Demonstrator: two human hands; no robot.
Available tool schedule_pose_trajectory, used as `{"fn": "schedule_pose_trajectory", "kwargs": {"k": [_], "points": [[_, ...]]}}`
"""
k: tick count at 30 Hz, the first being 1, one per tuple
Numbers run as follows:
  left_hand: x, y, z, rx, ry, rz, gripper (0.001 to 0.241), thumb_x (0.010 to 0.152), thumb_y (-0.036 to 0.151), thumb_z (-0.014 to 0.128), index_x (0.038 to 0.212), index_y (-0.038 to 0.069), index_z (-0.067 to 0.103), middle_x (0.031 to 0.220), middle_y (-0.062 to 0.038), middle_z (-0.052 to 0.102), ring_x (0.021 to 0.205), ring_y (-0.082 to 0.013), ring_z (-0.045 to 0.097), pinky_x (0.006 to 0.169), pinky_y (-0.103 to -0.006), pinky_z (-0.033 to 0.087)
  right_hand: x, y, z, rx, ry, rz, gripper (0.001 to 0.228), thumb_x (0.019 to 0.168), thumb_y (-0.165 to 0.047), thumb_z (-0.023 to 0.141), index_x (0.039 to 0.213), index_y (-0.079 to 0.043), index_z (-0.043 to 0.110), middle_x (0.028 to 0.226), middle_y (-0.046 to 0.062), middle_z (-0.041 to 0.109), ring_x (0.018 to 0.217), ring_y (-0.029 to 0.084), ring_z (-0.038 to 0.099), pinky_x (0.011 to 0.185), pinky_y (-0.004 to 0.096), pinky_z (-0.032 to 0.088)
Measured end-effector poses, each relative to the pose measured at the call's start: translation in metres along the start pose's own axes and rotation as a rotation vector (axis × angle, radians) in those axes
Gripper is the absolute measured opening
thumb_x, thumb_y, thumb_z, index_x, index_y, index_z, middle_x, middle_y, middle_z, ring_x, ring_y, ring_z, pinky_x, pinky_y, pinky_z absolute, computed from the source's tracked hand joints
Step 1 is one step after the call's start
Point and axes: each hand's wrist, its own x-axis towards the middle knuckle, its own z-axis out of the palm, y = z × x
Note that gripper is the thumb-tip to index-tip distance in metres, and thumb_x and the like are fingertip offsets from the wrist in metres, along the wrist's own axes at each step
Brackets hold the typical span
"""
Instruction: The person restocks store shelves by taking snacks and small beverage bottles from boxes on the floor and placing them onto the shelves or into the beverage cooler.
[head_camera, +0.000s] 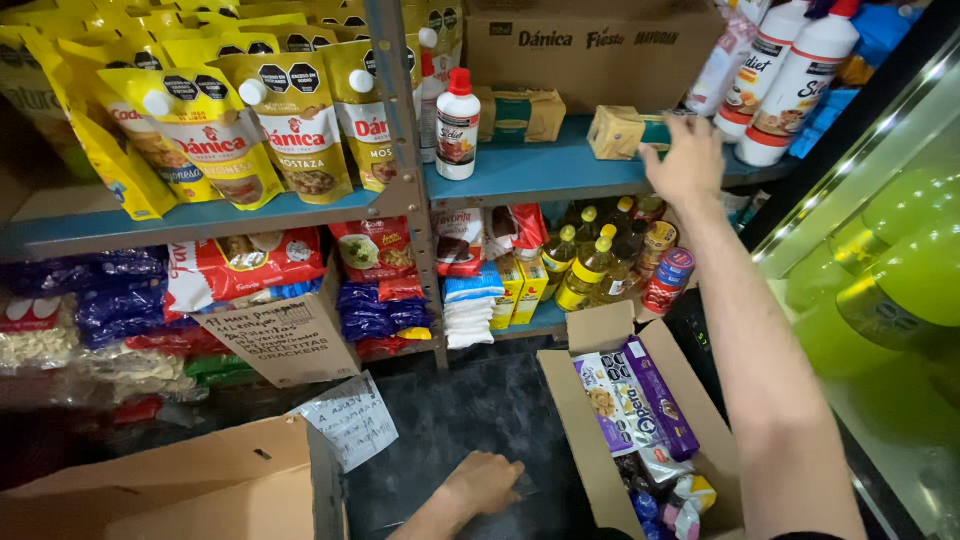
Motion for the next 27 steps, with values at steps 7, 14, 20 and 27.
{"fn": "schedule_pose_trajectory", "kwargs": {"k": [7,14,20,27], "points": [[-0.018,-0.004,-0.008,-0.044,-0.01,-0.018,0.038,0.114,0.033,0.067,0.132,-0.001,0.067,0.116,-0.026,0.076,0.105,-0.0478,0.073,0.09,-0.0628,0.055,0.023,-0.037,0.037,-0.012,-0.175,0.026,0.078,0.116,-0.059,0.056,0.177,-0.015,0.038,0.17,0.039,0.04,0.155,0.067,0.024,0.122,0.074,0.036],[-0.029,-0.004,-0.014,-0.097,-0.054,-0.06,0.029,0.113,0.027,0.062,0.124,0.002,0.067,0.112,-0.023,0.075,0.102,-0.0466,0.073,0.097,-0.0623,0.054,0.053,-0.088,0.062,-0.151,-0.341,0.023,0.092,0.112,-0.06,0.057,0.183,-0.022,0.015,0.182,0.029,0.025,0.16,0.06,0.026,0.127,0.06,0.036],[-0.026,-0.007,-0.001,0.003,0.021,-0.05,0.036,0.111,0.033,0.069,0.125,0.0,0.066,0.109,-0.025,0.076,0.1,-0.0498,0.074,0.081,-0.0643,0.057,0.017,-0.1,0.05,0.202,0.01,0.038,0.059,0.109,-0.03,0.08,0.154,-0.001,0.055,0.157,0.028,0.039,0.133,0.056,0.059,0.109,0.063,0.055],[-0.041,0.015,-0.023,-0.022,-0.029,-0.094,0.039,0.115,0.033,0.064,0.134,0.0,0.066,0.116,-0.024,0.078,0.106,-0.0469,0.075,0.091,-0.062,0.058,0.018,-0.095,0.077,0.287,-0.082,-0.055,0.053,0.109,-0.011,0.067,0.158,0.005,0.056,0.15,0.033,0.06,0.126,0.055,0.066,0.111,0.06,0.056]]}}
